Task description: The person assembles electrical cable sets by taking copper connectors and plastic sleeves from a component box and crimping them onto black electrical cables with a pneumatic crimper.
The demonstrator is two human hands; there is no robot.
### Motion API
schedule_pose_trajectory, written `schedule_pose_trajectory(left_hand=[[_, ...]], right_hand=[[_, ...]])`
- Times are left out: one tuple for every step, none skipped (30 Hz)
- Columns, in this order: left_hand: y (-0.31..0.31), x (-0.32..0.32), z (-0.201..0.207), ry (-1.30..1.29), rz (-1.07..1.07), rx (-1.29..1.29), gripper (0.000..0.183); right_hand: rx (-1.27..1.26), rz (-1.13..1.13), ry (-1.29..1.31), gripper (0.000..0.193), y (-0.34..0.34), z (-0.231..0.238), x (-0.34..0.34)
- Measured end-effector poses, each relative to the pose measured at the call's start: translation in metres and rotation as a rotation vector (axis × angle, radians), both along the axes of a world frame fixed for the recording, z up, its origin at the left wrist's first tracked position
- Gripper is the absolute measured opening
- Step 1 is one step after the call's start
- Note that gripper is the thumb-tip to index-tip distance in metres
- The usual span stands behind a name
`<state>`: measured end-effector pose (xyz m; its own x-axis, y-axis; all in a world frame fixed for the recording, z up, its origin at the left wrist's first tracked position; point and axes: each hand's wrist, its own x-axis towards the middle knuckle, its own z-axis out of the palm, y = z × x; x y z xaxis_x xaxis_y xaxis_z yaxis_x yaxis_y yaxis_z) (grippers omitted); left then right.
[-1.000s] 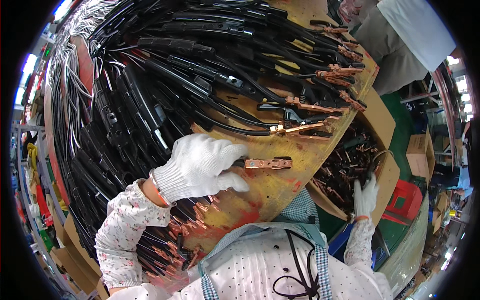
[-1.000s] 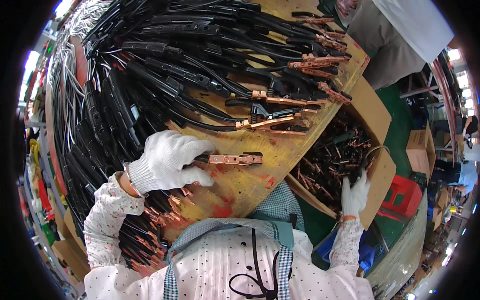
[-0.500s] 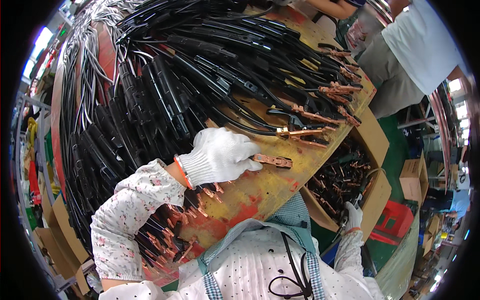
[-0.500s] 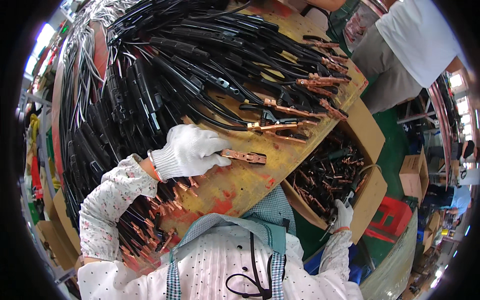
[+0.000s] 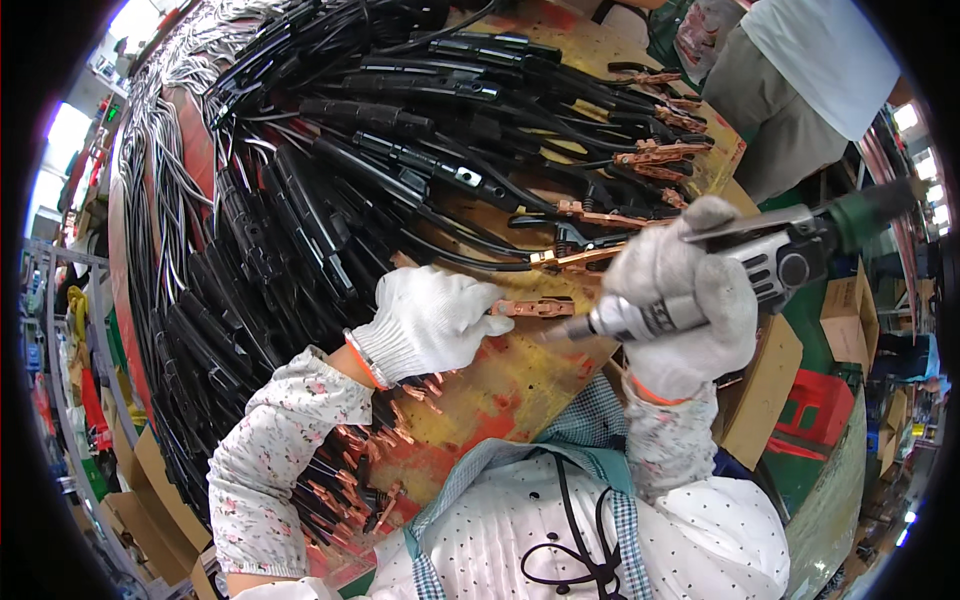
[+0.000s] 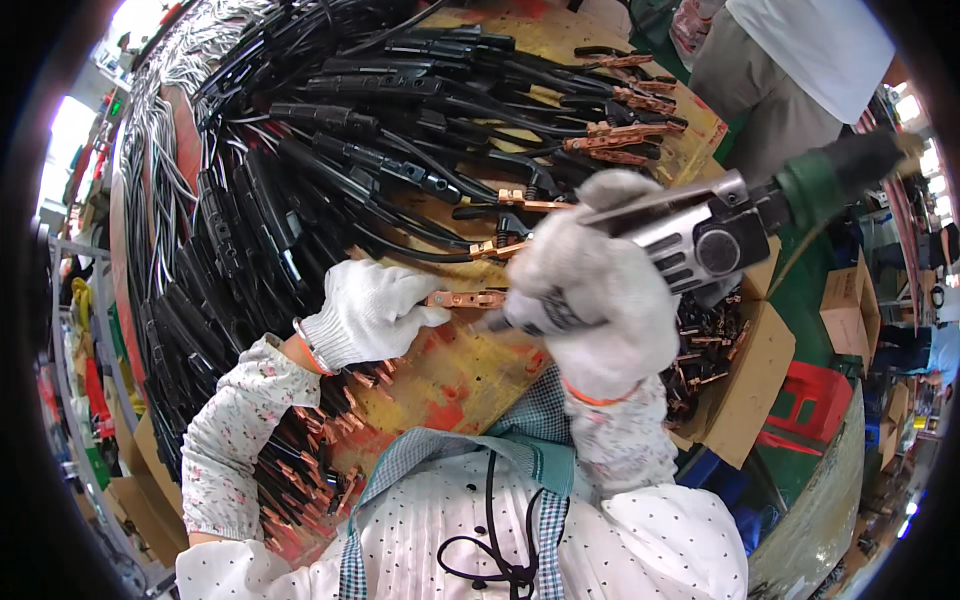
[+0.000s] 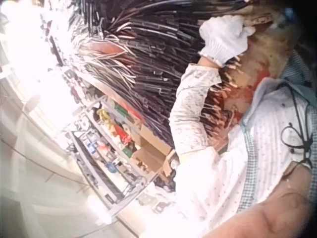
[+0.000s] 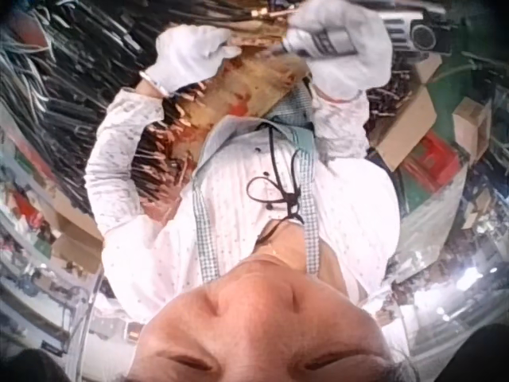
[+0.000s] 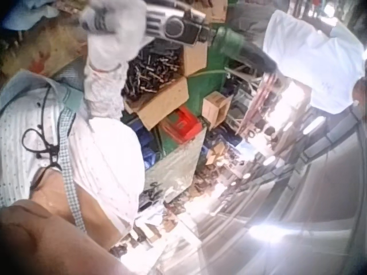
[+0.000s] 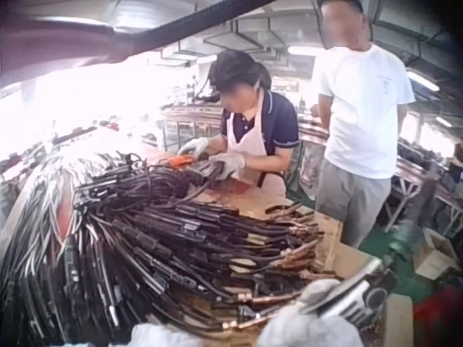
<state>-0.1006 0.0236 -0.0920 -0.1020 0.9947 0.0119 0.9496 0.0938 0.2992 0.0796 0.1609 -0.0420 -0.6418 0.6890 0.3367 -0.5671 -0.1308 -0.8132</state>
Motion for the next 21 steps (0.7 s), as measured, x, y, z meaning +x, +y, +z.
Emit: schedule_pose_trajectory(left_hand=[[0.001,-0.001,-0.002,-0.02,-0.005,0.042,0.031],[0.002,0.001,-0.002,-0.028,-0.001,0.037,0.031],[0.003,0.002,-0.001,-0.022,0.002,-0.031,0.031],[0.004,0.001,0.0,-0.017,0.005,-0.098,0.031],[0.005,0.0,0.001,-0.034,0.014,-0.143,0.032],[0.004,-0.001,0.002,-0.04,0.026,-0.145,0.032],[0.004,-0.002,0.003,-0.048,0.02,-0.156,0.033],[0.003,-0.002,0.004,-0.055,0.014,-0.167,0.034],[0.004,-0.002,0.005,-0.062,0.024,-0.167,0.034],[0.005,0.0,0.007,-0.032,0.018,-0.168,0.031],[0.005,0.0,0.007,-0.001,0.012,-0.169,0.029],[0.005,0.0,0.005,-0.005,0.022,-0.169,0.029],[0.005,0.0,0.004,-0.007,0.012,-0.168,0.029],[0.005,-0.001,0.002,-0.009,0.002,-0.167,0.03],[0.004,-0.001,0.002,-0.011,0.009,-0.168,0.03],[0.003,-0.001,0.001,-0.016,0.001,-0.133,0.03],[0.002,-0.002,0.001,-0.021,-0.007,-0.099,0.03],[0.0,-0.002,-0.001,-0.023,0.001,-0.101,0.03],[0.001,-0.002,-0.001,-0.046,0.004,-0.101,0.03],[0.002,-0.003,-0.001,-0.068,0.007,-0.101,0.03],[0.002,-0.002,-0.001,-0.072,0.009,-0.101,0.03]], right_hand=[[-0.167,0.054,0.118,0.035,-0.004,0.003,-0.008],[-0.333,0.107,0.235,0.037,-0.008,0.006,-0.017],[-0.142,-0.124,0.061,0.043,-0.017,0.009,-0.031],[-0.134,-0.057,0.06,0.044,-0.014,0.003,-0.032],[-0.106,-0.095,0.037,0.044,-0.015,0.0,-0.036],[-0.077,-0.129,0.014,0.044,-0.017,-0.002,-0.039],[-0.079,-0.117,0.007,0.044,-0.019,-0.003,-0.04],[-0.079,-0.105,0.007,0.044,-0.02,-0.005,-0.04],[-0.077,-0.093,0.006,0.043,-0.019,-0.006,-0.041],[-0.029,-0.071,0.072,0.043,-0.017,-0.009,-0.042],[-0.024,-0.085,0.053,0.045,-0.018,-0.01,-0.041],[-0.018,-0.099,0.037,0.046,-0.021,-0.009,-0.038],[-0.165,-0.087,0.045,0.045,-0.025,-0.006,-0.032],[0.01,-0.171,0.005,0.047,-0.026,-0.009,-0.04],[0.02,-0.175,0.009,0.046,-0.027,-0.008,-0.041],[0.03,-0.179,0.013,0.046,-0.027,-0.007,-0.04],[0.016,-0.171,-0.013,0.046,-0.028,-0.006,-0.039],[0.117,-0.115,0.106,0.046,-0.02,-0.018,-0.041],[0.199,-0.115,0.018,0.046,-0.009,-0.027,-0.028],[0.282,-0.114,-0.069,0.047,-0.002,-0.034,-0.017],[0.282,-0.111,-0.073,0.047,-0.001,-0.033,-0.018]])
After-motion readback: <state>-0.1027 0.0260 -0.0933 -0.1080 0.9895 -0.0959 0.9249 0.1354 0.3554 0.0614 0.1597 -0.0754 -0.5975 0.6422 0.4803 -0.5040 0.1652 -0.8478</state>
